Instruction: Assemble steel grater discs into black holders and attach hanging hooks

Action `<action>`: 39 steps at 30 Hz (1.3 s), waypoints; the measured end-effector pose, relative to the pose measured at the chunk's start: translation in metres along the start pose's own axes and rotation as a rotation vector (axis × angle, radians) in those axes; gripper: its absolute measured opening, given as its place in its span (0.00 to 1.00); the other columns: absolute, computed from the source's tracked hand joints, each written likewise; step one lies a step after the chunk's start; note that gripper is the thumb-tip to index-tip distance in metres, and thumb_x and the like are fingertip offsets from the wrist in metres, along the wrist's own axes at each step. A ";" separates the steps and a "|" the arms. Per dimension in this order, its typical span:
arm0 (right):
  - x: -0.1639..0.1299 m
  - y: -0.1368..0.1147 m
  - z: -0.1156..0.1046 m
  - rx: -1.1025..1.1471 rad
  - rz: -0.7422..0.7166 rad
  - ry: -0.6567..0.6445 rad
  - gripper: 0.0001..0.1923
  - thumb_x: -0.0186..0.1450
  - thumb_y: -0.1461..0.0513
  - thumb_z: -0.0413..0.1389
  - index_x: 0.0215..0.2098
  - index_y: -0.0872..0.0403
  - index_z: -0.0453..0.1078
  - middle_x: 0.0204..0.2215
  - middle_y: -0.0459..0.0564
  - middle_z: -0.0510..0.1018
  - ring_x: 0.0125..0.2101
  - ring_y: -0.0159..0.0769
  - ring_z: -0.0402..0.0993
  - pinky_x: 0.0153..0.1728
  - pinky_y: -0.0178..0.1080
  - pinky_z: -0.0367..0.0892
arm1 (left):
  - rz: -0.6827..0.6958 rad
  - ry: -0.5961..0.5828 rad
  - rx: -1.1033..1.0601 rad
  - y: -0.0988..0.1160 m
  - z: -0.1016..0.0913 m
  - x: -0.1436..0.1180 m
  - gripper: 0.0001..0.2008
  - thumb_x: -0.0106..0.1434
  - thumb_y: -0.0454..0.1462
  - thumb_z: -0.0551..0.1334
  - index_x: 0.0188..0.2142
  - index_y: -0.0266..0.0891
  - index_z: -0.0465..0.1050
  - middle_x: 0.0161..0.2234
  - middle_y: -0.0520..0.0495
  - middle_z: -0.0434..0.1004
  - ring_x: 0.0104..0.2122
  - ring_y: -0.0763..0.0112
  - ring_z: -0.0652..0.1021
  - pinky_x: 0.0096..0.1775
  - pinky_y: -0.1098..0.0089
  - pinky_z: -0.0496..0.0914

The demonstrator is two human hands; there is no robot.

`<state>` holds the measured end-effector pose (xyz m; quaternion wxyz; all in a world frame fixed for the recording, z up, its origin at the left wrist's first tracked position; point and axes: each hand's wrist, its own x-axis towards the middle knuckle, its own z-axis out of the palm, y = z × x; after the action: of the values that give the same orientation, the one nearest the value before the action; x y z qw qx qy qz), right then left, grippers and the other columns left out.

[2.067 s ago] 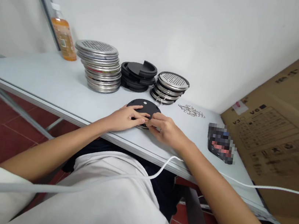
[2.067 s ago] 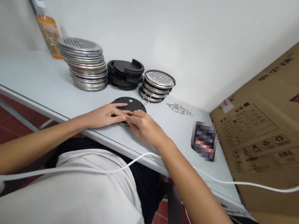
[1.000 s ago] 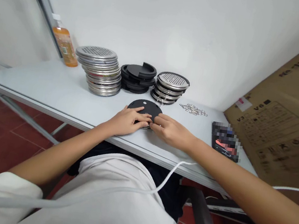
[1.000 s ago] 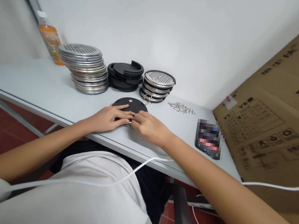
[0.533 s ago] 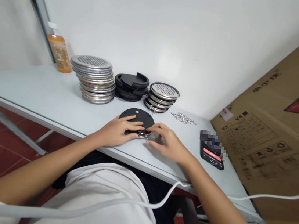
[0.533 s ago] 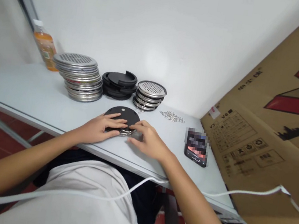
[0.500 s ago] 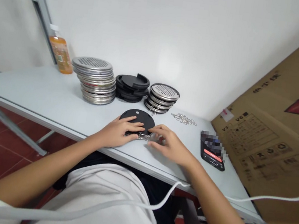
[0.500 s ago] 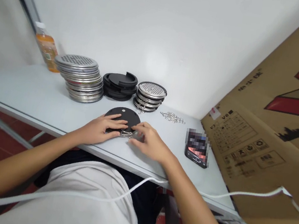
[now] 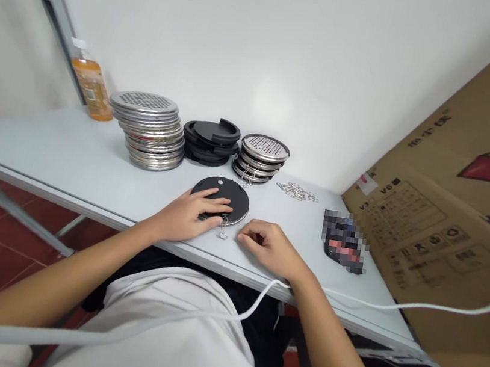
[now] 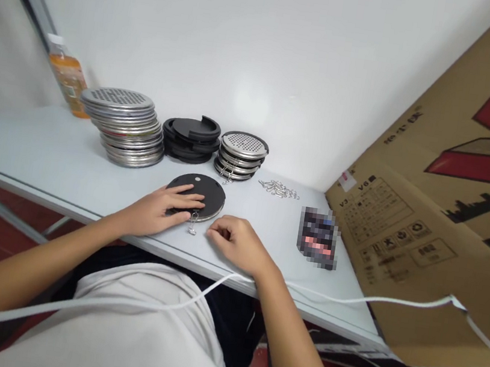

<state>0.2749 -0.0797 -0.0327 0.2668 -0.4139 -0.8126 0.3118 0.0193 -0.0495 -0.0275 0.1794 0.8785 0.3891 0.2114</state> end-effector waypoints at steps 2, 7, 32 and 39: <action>0.000 -0.001 0.001 -0.018 -0.008 0.000 0.12 0.69 0.58 0.55 0.32 0.55 0.76 0.27 0.46 0.74 0.27 0.30 0.66 0.29 0.35 0.60 | -0.003 -0.001 0.011 0.002 0.000 0.000 0.24 0.68 0.52 0.59 0.60 0.50 0.72 0.64 0.52 0.68 0.69 0.52 0.59 0.66 0.49 0.56; -0.001 -0.002 0.000 -0.025 -0.018 -0.005 0.12 0.70 0.59 0.54 0.33 0.55 0.76 0.28 0.46 0.76 0.27 0.31 0.66 0.29 0.35 0.60 | -0.011 0.008 0.026 0.004 -0.001 0.000 0.28 0.62 0.55 0.64 0.59 0.50 0.72 0.64 0.50 0.68 0.69 0.51 0.59 0.65 0.50 0.56; 0.001 0.010 0.000 0.602 0.205 0.189 0.45 0.64 0.50 0.61 0.71 0.48 0.41 0.45 0.55 0.74 0.40 0.39 0.74 0.39 0.44 0.72 | -0.160 0.299 -0.925 0.029 0.004 0.022 0.16 0.67 0.49 0.62 0.38 0.39 0.80 0.44 0.45 0.82 0.45 0.62 0.78 0.52 0.64 0.70; -0.004 -0.019 0.006 0.793 0.107 0.230 0.76 0.54 0.46 0.70 0.67 0.38 0.05 0.71 0.61 0.48 0.66 0.48 0.58 0.61 0.56 0.62 | -0.341 0.250 -1.794 0.074 0.019 0.033 0.08 0.67 0.45 0.62 0.40 0.45 0.73 0.41 0.51 0.80 0.42 0.62 0.80 0.46 0.57 0.75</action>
<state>0.2628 -0.0934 -0.0232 0.4779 -0.3530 -0.5717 0.5658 0.0940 -0.0743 -0.0004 0.7786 0.3119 0.2204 0.4980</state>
